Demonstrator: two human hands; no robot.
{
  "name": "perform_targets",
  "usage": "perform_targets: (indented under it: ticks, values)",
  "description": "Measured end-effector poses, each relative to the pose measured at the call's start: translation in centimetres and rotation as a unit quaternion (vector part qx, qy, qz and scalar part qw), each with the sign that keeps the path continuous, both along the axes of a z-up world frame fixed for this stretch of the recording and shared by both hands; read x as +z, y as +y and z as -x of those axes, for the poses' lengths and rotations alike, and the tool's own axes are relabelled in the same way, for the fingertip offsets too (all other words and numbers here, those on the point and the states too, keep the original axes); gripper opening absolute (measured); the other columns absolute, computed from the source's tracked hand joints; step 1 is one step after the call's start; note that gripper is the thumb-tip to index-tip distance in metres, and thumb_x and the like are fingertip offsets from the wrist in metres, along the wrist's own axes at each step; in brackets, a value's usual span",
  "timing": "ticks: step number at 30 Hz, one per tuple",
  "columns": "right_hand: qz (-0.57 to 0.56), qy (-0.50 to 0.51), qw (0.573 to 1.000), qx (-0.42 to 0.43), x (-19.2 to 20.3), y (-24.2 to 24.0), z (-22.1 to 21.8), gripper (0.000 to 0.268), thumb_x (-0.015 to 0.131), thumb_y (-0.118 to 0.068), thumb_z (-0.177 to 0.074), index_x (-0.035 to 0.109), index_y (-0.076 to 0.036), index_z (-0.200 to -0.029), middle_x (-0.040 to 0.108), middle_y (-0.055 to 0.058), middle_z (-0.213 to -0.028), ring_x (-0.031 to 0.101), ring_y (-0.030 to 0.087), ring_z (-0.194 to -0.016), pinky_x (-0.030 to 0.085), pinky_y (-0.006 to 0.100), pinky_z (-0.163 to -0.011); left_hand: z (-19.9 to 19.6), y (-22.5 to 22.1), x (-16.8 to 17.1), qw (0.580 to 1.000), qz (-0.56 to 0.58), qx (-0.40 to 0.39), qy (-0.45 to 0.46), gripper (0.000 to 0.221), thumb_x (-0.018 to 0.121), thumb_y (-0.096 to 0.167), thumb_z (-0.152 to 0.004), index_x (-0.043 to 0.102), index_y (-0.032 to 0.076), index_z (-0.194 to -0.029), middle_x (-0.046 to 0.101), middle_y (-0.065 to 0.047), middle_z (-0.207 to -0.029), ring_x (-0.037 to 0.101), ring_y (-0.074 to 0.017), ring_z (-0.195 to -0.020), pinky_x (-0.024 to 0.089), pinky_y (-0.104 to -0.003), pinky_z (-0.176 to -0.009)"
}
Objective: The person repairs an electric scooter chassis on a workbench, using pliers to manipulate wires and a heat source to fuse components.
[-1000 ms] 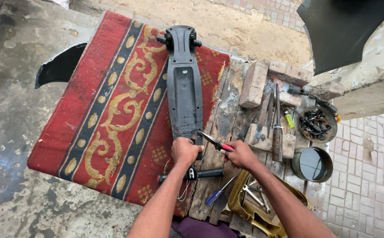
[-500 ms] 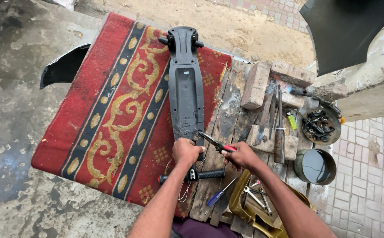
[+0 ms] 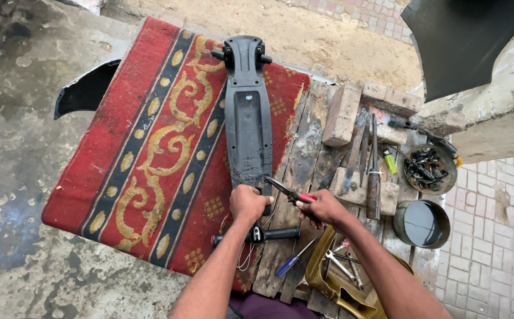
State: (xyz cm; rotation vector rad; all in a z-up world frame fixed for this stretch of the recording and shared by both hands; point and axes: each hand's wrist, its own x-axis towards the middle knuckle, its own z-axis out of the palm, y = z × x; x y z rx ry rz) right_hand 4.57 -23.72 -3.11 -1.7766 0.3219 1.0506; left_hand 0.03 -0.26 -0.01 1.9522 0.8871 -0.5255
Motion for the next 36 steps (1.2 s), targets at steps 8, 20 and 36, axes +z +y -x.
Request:
perform_targets:
  ticks: [8,20,36]
  values:
    - [-0.003,0.012,1.0,-0.002,0.7,0.1,-0.2,0.026,0.069,-0.005,-0.091,0.073,0.009,-0.112,0.072,0.026,-0.07,0.058,0.026,-0.035,0.043,0.032,-0.026,-0.1,0.2,-0.4,1.0,-0.001,-0.001,0.005,0.019,0.088,0.027,-0.064,0.076,0.015,-0.057,0.074,-0.012,-0.066,0.076,-0.0328,-0.077,0.056,-0.035,-0.062]
    - [0.002,-0.03,0.999,0.028,0.8,-0.1,-0.2,0.033,0.071,-0.006,-0.092,0.07,0.009,-0.12,0.075,0.024,-0.075,0.061,0.024,-0.037,0.048,0.03,-0.027,-0.4,0.8,-0.7,1.0,-0.005,0.01,0.006,0.019,0.089,0.025,-0.065,0.076,0.015,-0.056,0.073,-0.011,-0.065,0.076,-0.0322,-0.076,0.057,-0.035,-0.064]
    - [0.4,-0.196,0.892,0.082,3.2,-5.3,5.7,0.055,0.046,-0.043,-0.106,0.037,-0.007,-0.147,0.053,0.022,-0.125,0.069,0.044,-0.104,0.059,0.057,-0.09,-0.5,0.3,-1.0,0.999,-0.026,0.026,0.008,0.017,0.091,0.024,-0.065,0.082,0.011,-0.073,0.076,-0.015,-0.071,0.077,-0.0345,-0.076,0.059,-0.039,-0.07]
